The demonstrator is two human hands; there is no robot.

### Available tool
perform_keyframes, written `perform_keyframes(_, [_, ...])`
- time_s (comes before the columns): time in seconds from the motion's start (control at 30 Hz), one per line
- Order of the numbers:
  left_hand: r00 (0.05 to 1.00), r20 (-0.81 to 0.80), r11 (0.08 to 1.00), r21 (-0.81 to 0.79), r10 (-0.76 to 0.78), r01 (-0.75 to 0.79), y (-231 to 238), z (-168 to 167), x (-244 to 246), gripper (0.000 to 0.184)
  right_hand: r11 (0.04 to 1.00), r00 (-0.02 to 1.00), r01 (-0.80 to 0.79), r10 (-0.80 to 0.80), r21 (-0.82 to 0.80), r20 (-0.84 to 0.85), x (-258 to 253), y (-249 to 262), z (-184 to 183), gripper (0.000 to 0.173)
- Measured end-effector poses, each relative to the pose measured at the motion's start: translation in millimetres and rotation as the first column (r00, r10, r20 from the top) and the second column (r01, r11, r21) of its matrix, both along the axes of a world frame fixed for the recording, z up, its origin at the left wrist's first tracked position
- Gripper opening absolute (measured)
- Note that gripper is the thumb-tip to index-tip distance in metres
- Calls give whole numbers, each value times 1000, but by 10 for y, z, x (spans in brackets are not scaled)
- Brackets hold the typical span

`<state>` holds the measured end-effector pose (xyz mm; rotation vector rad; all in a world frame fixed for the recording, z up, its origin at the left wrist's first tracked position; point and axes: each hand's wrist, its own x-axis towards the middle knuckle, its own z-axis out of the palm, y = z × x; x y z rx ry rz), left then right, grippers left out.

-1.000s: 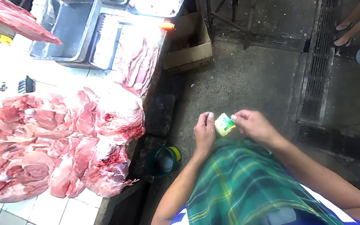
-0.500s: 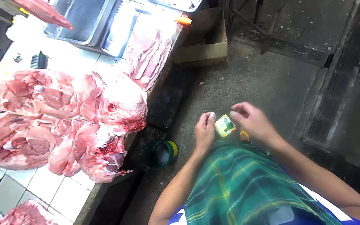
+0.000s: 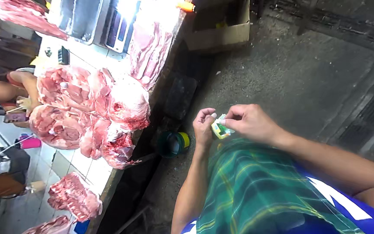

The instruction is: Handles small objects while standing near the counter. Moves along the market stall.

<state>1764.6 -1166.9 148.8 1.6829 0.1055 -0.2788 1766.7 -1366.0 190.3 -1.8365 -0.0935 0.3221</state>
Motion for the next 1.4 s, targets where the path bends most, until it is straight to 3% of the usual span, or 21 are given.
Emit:
perform_keyframes(0.07, [997, 30, 997, -26, 71, -70, -169, -20, -7, 22, 998, 989, 54, -59, 38, 138, -23, -49, -51, 15])
perform_keyframes(0.17, [977, 87, 981, -14, 193, -192, -384, -67, -10, 25, 989, 977, 103, -121, 105, 177, -21, -130, -144, 14])
perform_keyframes(0.33, [952, 94, 939, 161, 292, -304, -460, -75, -19, 23, 991, 991, -133, 133, -25, 11, 156, -317, -178, 25])
perform_keyframes(0.47, [957, 75, 933, 213, 279, -289, -426, -53, 20, 22, 977, 978, -195, 187, -88, -98, 374, -330, -161, 15])
perform_keyframes(0.6, [974, 7, 954, 198, 226, -223, -353, -46, 90, 24, 980, 942, -201, 194, 2, -274, 561, -246, -257, 47])
perform_keyframes(0.73, [975, -10, 956, 199, 222, -216, -222, -63, 128, 32, 972, 898, -191, 229, 135, -375, 559, -235, -228, 42])
perform_keyframes(0.8, [971, 5, 954, 189, 238, -234, -134, -50, 152, 33, 972, 929, -158, 205, 172, -307, 454, -183, -227, 33])
perform_keyframes(0.87, [969, 9, 951, 190, 247, -244, -63, -21, 201, 33, 983, 978, -132, 151, 130, -144, 342, -108, -272, 43])
perform_keyframes(0.9, [969, 11, 950, 196, 246, -244, -32, -3, 224, 33, 990, 991, -130, 130, 62, -2, 286, -71, -291, 50])
perform_keyframes(0.97, [971, 20, 949, 207, 238, -237, 31, 15, 279, 32, 988, 931, -110, 141, -110, 337, 237, 5, -372, 40])
perform_keyframes(1.03, [976, 24, 952, 218, 215, -215, 88, 8, 302, 31, 956, 864, -93, 217, -278, 455, 228, 67, -401, 26])
perform_keyframes(1.13, [982, 55, 943, 273, 181, -189, 131, 5, 304, 33, 919, 882, -89, 252, -383, 398, 216, 129, -418, 15])
perform_keyframes(1.3, [984, 85, 938, 297, 158, -177, 145, 11, 345, 31, 991, 988, 15, 6, -135, 155, 165, 176, -379, 15])
perform_keyframes(1.4, [986, 78, 943, 290, 149, -165, 125, -14, 382, 32, 989, 992, 76, -62, -131, 108, 129, 192, -391, 17])
